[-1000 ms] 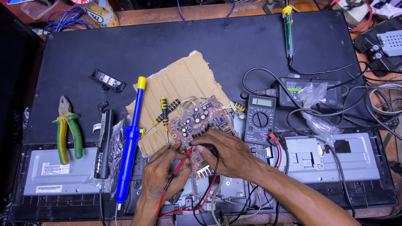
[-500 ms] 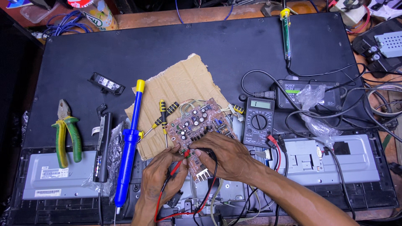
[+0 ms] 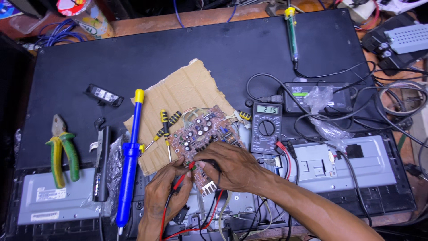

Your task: The person uses a multimeter to test various points on a circuit board placed on a workbench. They move the multimeter probes across different components while observing the readings on the multimeter display. A remote control is briefly handled and placed on the table.

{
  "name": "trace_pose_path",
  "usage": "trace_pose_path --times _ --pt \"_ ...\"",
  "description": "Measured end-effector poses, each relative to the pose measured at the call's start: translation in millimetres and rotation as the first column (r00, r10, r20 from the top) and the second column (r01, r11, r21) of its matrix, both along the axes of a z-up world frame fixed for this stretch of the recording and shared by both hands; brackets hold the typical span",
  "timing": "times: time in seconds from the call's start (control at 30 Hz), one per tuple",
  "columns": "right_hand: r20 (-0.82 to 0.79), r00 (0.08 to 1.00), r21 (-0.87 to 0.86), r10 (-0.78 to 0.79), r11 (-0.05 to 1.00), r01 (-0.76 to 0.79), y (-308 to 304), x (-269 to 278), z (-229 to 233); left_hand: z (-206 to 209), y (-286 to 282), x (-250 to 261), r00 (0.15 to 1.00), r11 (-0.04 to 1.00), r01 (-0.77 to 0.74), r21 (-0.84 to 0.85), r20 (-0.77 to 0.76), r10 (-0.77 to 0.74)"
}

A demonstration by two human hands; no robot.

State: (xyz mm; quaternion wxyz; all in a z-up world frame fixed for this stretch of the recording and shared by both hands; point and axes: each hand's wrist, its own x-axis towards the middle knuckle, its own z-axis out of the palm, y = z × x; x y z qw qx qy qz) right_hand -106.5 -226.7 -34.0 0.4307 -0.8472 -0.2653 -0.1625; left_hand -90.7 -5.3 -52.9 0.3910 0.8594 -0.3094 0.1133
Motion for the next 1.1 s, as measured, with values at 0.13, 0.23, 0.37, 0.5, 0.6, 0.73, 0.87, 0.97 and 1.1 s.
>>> trace_pose_path --times 0.13,0.23,0.37,0.5,0.6,0.73,0.87,0.97,1.1 --pt "0.034 0.998 -0.006 -0.06 0.998 0.06 0.9 -1.5 -0.1 -2.7 -1.0 0.0 0.999 1.0 0.019 0.011 0.029 -0.019" --pt "0.051 0.997 -0.006 -0.053 0.999 0.053 -0.3 -0.9 -1.1 -5.2 -1.0 0.3 0.998 1.0 0.017 0.014 0.052 -0.018" --pt "0.037 0.999 -0.02 -0.039 0.999 0.04 -0.6 -1.4 -6.7 -6.4 -0.7 -1.5 1.0 1.0 -0.013 0.019 0.021 0.012" --pt "0.031 0.998 -0.03 -0.047 0.998 0.047 -0.7 -1.3 -7.4 -9.7 1.1 -1.1 1.0 0.999 -0.018 0.03 0.007 0.017" --pt "0.031 0.998 -0.046 -0.047 0.998 0.049 -0.2 -1.2 -8.3 -8.0 0.4 -1.8 1.0 1.0 -0.017 0.023 0.012 0.017" --pt "0.025 0.999 -0.043 -0.041 0.998 0.042 0.4 -1.5 -8.6 -12.0 2.9 -1.6 1.0 0.999 -0.029 0.038 0.01 0.028" --pt "0.028 0.998 -0.046 -0.051 0.998 0.052 0.7 -1.0 -9.2 -12.8 3.0 -0.7 1.0 0.999 -0.019 0.042 0.008 0.018" --pt "0.04 0.997 -0.049 -0.061 0.997 0.063 1.1 -1.1 -10.2 -12.1 2.6 -0.5 1.0 0.999 -0.016 0.038 0.006 0.016" --pt "0.046 0.997 -0.057 -0.064 0.996 0.067 1.7 -0.6 -8.6 -11.8 2.4 -0.7 1.0 0.999 -0.013 0.037 0.009 0.013"
